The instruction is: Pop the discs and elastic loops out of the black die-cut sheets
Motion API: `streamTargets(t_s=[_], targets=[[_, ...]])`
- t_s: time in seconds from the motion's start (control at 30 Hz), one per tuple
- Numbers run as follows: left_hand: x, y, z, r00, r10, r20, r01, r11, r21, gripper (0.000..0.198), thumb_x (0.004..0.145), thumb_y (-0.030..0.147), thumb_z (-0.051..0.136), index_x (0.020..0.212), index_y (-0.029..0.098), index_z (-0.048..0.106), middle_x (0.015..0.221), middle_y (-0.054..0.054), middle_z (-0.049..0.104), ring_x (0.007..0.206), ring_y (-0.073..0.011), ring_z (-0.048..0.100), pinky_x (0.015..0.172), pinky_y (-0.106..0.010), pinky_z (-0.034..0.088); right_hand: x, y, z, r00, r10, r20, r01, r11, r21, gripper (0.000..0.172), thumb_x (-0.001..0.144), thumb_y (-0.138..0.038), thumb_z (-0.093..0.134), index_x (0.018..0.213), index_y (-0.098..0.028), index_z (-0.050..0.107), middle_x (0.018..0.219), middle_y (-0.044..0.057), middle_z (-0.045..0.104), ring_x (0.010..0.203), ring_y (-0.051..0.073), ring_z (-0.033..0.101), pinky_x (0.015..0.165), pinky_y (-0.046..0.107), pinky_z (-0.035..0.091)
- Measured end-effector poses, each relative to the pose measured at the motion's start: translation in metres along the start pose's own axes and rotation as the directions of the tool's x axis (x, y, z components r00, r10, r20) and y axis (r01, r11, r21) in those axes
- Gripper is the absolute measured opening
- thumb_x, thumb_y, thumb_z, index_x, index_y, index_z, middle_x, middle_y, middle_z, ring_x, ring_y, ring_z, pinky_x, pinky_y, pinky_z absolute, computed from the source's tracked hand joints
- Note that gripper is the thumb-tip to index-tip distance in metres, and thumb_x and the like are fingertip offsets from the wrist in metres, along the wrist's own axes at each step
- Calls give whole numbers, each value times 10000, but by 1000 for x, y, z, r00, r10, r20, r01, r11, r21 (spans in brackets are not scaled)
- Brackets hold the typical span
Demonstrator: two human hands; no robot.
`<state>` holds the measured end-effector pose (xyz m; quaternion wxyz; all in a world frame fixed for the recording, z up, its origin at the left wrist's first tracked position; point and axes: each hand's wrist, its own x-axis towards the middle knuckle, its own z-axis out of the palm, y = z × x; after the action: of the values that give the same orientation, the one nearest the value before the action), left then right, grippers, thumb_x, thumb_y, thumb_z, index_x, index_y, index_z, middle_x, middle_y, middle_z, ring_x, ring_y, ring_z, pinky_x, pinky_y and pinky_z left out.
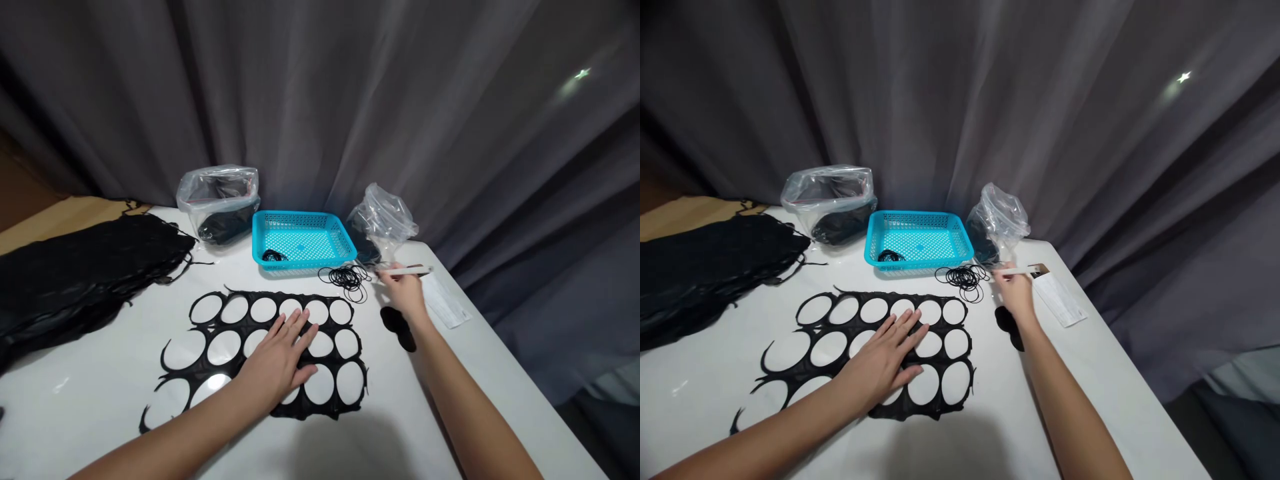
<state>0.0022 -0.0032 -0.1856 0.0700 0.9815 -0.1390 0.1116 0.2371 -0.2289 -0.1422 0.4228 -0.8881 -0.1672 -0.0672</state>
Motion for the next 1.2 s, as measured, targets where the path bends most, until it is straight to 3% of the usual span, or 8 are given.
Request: streamTargets(t_s=[0.1,0.23,0.6,0.7,0.93,1.03,1.1,1.2], targets=[[-2,4,1,1000,-4,-7,4,998,59,637,952,521,578,1437,116,497,1548,-203,367,1431,-334,374,1156,-520,321,-34,-34,29,943,-87,322,-18,951,309,241,858,-407,593,768,-183,591,844,67,699,779,207,604,700,302,436],[-5,6,0,1000,-22,-8,23,997,70,644,956,529,562,1439,109,493,1533,-203,396,1425,-335,385,1152,-512,320,-72,-62,54,792,-238,562,29,935,354,131,883,-287,578,827,-183,635,904,48,706,853,200,628,779,313,459],[-6,7,0,999,-35,-16,35,998,43,641,959,520,549,1460,128,467,1537,-184,401,1433,-321,376,1154,-483,313,-80,-59,57,782,-309,541,164,940,299,101,900,-195,577,812,-203,625,926,26,702,934,204,614,854,337,450],[-6,7,2,999,-34,-14,35,998,46,663,956,510,556,1485,128,435,1547,-189,382,1438,-323,367,1151,-483,324,-82,-59,57,763,-391,514,274,917,289,132,911,-162,569,787,-203,593,928,25,699,914,197,609,843,336,450],[-9,7,11,998,-49,-35,49,999,8,646,955,477,558,1482,126,426,1563,-198,343,1458,-311,327,1178,-463,305,-99,-51,65,569,-669,478,744,666,47,157,972,-125,460,998,-190,600,1086,118,688,1002,259,581,875,417,405],[-9,7,9,999,-46,-16,47,999,11,637,948,461,571,1474,128,438,1569,-200,329,1460,-327,315,1171,-480,318,-85,-48,64,607,-663,438,736,676,3,153,977,-151,457,973,-188,606,1013,107,694,981,255,596,873,411,394],[-9,7,8,999,-40,-11,40,999,17,634,935,454,597,1462,131,456,1569,-201,330,1457,-337,318,1166,-485,325,-65,-47,55,706,-621,342,661,751,-1,163,977,-184,451,936,-185,608,990,107,698,969,256,611,878,408,398],[-10,6,7,999,-34,-28,34,999,8,638,931,453,615,1465,144,455,1567,-190,344,1453,-336,326,1162,-483,335,-36,-47,38,874,-429,226,422,903,82,162,961,-268,490,872,-195,604,947,82,709,892,237,633,820,363,436]])
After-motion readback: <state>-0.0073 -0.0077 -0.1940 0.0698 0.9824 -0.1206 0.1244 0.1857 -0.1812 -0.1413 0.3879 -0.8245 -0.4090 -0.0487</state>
